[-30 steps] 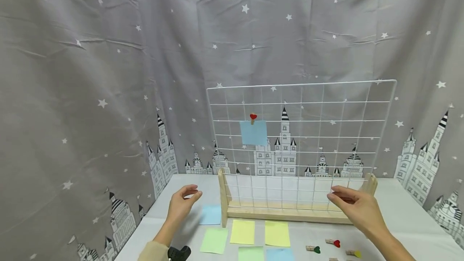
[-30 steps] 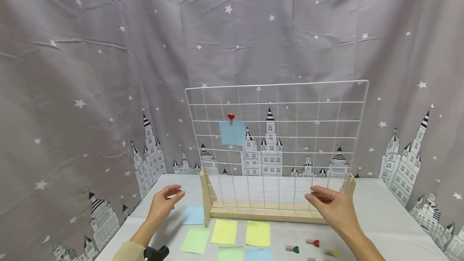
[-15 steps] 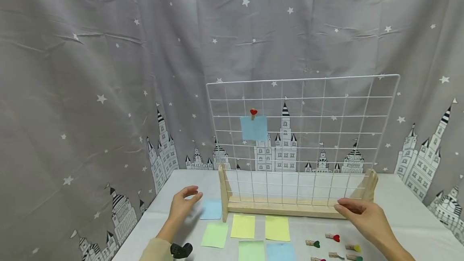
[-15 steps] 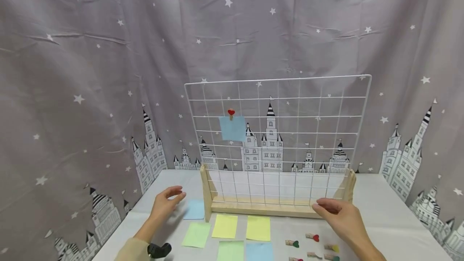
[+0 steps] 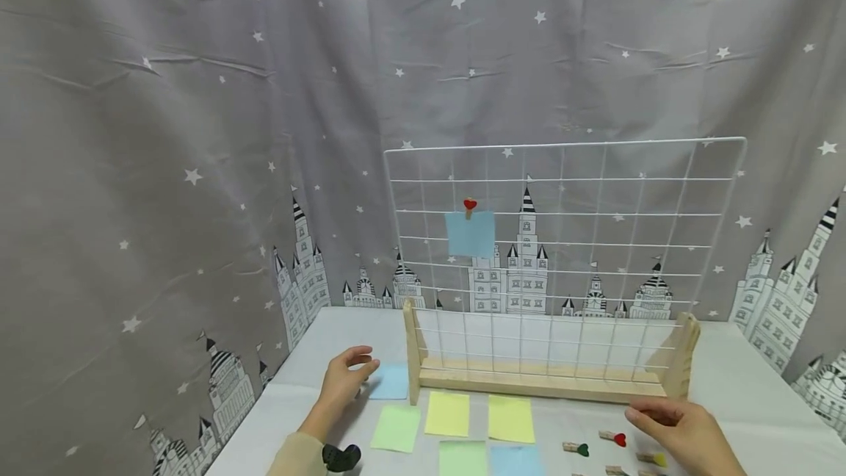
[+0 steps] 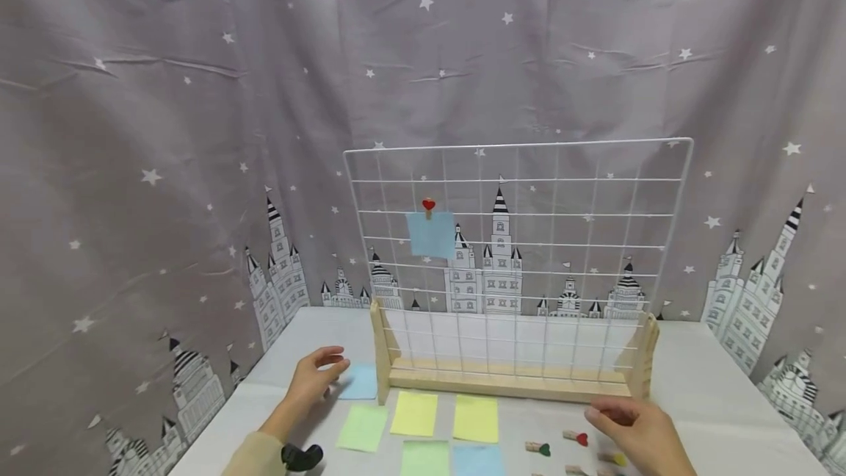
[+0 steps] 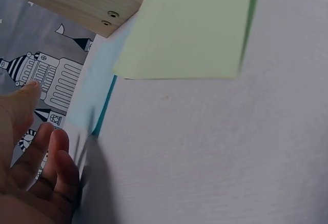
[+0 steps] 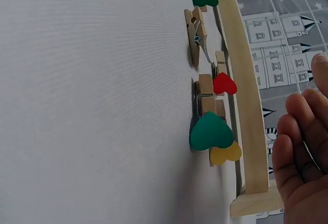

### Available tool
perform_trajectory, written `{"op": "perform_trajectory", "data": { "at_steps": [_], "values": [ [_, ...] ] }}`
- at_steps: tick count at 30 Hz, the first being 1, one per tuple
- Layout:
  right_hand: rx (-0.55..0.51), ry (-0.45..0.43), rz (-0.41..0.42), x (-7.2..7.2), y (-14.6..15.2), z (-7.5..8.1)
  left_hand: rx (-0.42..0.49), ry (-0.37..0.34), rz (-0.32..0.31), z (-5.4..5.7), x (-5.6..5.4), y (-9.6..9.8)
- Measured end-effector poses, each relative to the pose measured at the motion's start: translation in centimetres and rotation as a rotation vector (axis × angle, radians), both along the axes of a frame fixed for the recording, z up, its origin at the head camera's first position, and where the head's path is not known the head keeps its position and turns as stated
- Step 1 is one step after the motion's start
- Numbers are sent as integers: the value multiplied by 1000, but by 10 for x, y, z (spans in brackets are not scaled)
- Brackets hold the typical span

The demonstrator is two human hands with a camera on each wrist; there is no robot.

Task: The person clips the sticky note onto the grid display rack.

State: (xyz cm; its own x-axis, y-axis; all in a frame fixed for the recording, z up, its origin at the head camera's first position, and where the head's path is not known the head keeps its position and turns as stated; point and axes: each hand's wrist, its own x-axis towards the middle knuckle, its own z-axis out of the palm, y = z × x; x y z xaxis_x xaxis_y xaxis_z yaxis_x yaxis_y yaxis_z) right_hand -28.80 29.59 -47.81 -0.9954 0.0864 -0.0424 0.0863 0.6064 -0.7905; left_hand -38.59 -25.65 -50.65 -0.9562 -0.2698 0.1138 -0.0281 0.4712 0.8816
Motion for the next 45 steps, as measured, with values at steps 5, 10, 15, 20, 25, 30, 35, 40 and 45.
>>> {"op": "perform_trajectory", "data": {
  "at_steps": [5,10,15,20,25,30,35,40,45],
  "values": [
    [-10,-27,-21,2,2,-9,-5,14,5,-5,0,1],
    [-7,-56,-47,4,5,-21,-61,21,10,-9,2,4],
    [2,-63,-55,4,11,-30,-116,32,40,-12,4,8],
    [7,-66,-73,5,22,-38,-160,29,51,-12,2,10],
    [-14,-86,-69,4,29,-46,-223,12,68,-11,0,11],
    [7,-87,-64,6,32,-48,-267,2,43,-13,-3,14],
    [3,-106,-53,7,31,-48,-292,-7,51,-15,-4,13],
    [-11,-110,-8,7,32,-47,-304,2,50,-16,-5,11],
    [-28,-114,13,8,36,-49,-321,-7,27,-14,-3,12]
  ]
}}
